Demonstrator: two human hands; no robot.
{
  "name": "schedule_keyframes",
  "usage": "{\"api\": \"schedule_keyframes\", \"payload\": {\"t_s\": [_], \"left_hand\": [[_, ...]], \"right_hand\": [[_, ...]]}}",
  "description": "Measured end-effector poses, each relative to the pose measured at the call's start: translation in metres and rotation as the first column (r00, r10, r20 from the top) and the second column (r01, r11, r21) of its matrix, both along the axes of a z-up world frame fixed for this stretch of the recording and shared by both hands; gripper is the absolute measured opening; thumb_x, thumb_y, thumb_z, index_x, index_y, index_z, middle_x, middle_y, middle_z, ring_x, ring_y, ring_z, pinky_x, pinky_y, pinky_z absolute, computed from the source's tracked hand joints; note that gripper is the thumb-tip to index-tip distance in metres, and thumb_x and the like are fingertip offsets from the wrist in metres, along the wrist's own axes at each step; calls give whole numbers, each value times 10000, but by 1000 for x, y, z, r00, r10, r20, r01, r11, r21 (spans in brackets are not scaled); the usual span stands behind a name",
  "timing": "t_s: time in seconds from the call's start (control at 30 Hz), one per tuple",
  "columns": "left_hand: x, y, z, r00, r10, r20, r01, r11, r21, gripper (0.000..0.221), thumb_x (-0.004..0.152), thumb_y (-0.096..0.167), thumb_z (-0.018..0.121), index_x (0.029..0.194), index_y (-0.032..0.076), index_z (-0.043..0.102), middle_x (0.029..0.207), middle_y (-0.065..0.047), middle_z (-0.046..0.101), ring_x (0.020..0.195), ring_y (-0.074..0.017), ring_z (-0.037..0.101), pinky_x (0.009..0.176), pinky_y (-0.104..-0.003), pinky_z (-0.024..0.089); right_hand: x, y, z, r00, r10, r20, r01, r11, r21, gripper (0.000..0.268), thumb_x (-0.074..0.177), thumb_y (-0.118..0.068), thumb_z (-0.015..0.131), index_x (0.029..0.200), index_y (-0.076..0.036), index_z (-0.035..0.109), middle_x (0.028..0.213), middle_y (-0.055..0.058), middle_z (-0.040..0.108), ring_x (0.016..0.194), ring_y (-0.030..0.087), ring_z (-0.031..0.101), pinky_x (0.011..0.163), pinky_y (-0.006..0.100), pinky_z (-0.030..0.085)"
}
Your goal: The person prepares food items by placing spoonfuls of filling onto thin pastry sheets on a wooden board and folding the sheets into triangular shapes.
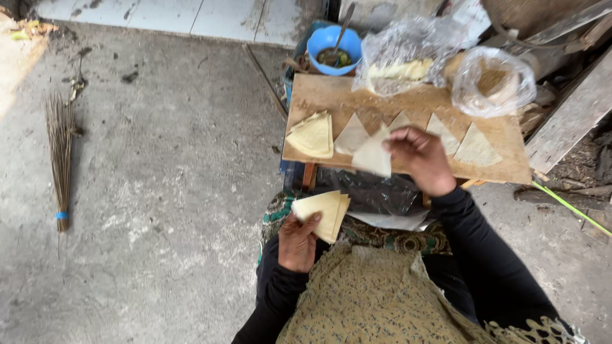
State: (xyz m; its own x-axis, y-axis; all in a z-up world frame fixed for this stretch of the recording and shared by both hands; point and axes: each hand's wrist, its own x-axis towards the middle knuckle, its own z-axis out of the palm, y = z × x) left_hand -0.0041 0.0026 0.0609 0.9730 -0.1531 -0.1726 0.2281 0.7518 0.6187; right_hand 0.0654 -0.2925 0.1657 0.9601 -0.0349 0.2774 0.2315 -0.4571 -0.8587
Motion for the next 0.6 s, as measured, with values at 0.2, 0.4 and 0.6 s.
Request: {"api": "schedule_keyframes", "payload": {"t_s": [0.2, 0.4, 0.6], "left_hand": [[43, 7, 43, 990, 94, 107, -90, 995, -43, 250, 884, -23, 716, 1131, -6, 683, 1122, -149, 746, 1032, -235, 731, 904, -396, 618], [121, -24, 47, 986, 122, 111, -123, 992, 1, 256, 974, -38, 676, 1227, -57, 643, 1076, -196, 704, 845, -244, 621, 706, -375, 505], [182, -51, 29, 945, 171, 277, -235, 947, 218, 302, 967, -20, 656, 1263, -31, 596, 1157, -136, 716, 991, -229, 697, 823, -351, 563]], "right_hand": [[91, -25, 16, 772, 156, 616, 234, 832, -503, 115, 983, 49, 692, 1059, -21, 742, 1010, 170, 760, 803, 184, 717, 670, 282, 614], [84, 4, -47, 846, 245, 474, 222, 647, -730, 169, 888, 13, 657, 1006, -60, 753, 907, 132, 760, 744, 220, 707, 683, 357, 591], [69, -7, -45, 870, 97, 483, 270, 727, -632, 175, 810, -18, 691, 980, -36, 730, 934, 125, 761, 861, 277, 725, 808, 427, 580]]}}
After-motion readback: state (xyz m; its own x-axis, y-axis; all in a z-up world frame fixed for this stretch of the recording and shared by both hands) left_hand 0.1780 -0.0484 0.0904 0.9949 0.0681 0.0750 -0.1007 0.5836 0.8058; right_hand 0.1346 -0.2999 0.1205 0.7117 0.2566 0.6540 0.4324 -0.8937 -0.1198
